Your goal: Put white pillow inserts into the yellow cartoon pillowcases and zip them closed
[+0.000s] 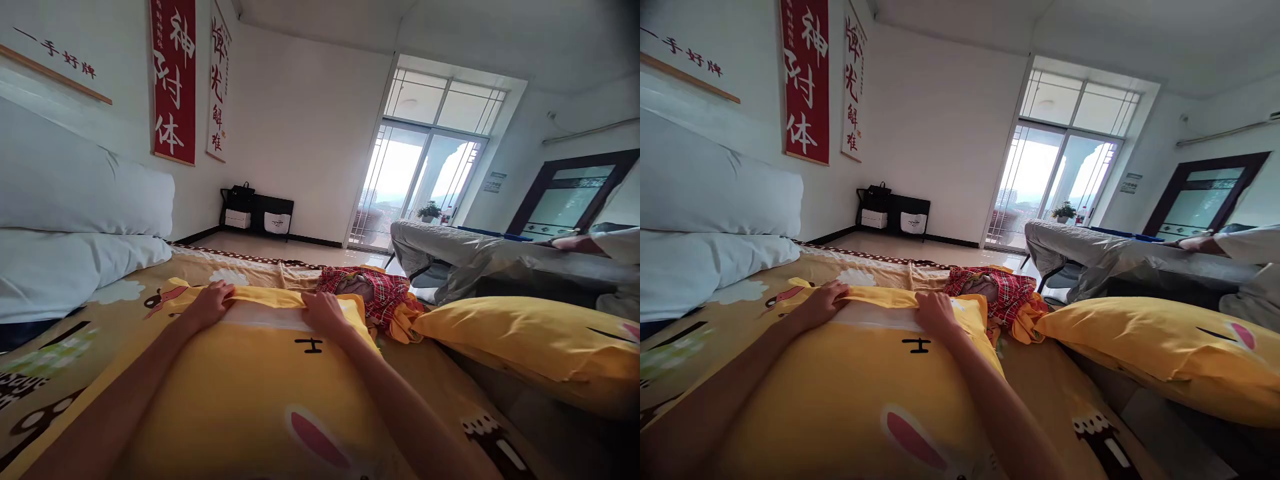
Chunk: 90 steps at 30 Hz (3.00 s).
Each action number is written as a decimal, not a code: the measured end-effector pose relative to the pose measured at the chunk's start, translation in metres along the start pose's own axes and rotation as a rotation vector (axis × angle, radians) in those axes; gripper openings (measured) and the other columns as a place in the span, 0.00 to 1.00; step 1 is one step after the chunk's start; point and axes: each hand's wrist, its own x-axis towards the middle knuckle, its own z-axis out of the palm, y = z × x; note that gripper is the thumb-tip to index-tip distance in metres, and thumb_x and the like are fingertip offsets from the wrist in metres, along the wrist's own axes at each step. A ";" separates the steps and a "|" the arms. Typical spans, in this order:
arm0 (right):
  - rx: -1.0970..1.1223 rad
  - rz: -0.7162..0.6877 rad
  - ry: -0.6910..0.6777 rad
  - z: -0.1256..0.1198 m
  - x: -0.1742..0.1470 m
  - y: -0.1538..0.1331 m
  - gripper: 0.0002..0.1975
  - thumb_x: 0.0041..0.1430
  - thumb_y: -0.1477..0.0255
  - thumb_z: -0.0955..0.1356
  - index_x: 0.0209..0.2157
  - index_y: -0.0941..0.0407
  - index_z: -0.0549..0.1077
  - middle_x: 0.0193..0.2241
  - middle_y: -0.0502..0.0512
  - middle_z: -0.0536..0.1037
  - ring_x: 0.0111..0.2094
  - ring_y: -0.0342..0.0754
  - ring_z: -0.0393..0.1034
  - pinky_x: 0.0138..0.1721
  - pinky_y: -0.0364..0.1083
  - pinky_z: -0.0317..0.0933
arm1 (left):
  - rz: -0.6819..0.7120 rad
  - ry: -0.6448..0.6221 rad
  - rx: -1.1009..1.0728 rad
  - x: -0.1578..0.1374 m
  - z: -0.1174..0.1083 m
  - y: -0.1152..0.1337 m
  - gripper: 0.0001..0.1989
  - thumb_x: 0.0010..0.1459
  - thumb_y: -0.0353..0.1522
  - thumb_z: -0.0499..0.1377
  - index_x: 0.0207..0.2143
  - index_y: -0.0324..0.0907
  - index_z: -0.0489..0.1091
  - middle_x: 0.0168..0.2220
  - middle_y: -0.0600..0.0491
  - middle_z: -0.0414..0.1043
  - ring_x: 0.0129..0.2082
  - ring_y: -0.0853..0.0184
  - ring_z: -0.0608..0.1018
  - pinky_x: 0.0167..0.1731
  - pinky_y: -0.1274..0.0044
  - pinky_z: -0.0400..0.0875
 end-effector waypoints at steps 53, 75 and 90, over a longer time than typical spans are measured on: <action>0.367 -0.230 0.700 0.001 -0.106 0.000 0.07 0.55 0.79 0.58 0.26 0.54 0.59 0.23 0.51 0.65 0.28 0.46 0.57 0.29 0.44 0.50 | 0.447 0.024 0.194 -0.101 -0.026 0.143 0.06 0.56 0.29 0.49 0.27 0.43 0.64 0.27 0.51 0.67 0.27 0.62 0.68 0.25 0.72 0.58; 0.262 -0.387 0.131 0.015 -0.086 0.019 0.08 0.48 0.82 0.63 0.27 0.54 0.66 0.28 0.49 0.75 0.30 0.44 0.66 0.30 0.44 0.45 | 0.376 -0.202 0.326 -0.063 0.002 0.129 0.13 0.54 0.21 0.48 0.30 0.41 0.70 0.31 0.48 0.73 0.33 0.57 0.76 0.30 0.70 0.67; 0.531 -0.301 0.337 0.092 -0.057 0.007 0.11 0.37 0.83 0.60 0.23 0.54 0.56 0.24 0.48 0.67 0.28 0.44 0.58 0.30 0.41 0.49 | 0.327 -0.204 0.236 -0.043 0.060 0.088 0.08 0.59 0.27 0.50 0.33 0.39 0.69 0.34 0.47 0.72 0.36 0.58 0.75 0.36 0.68 0.69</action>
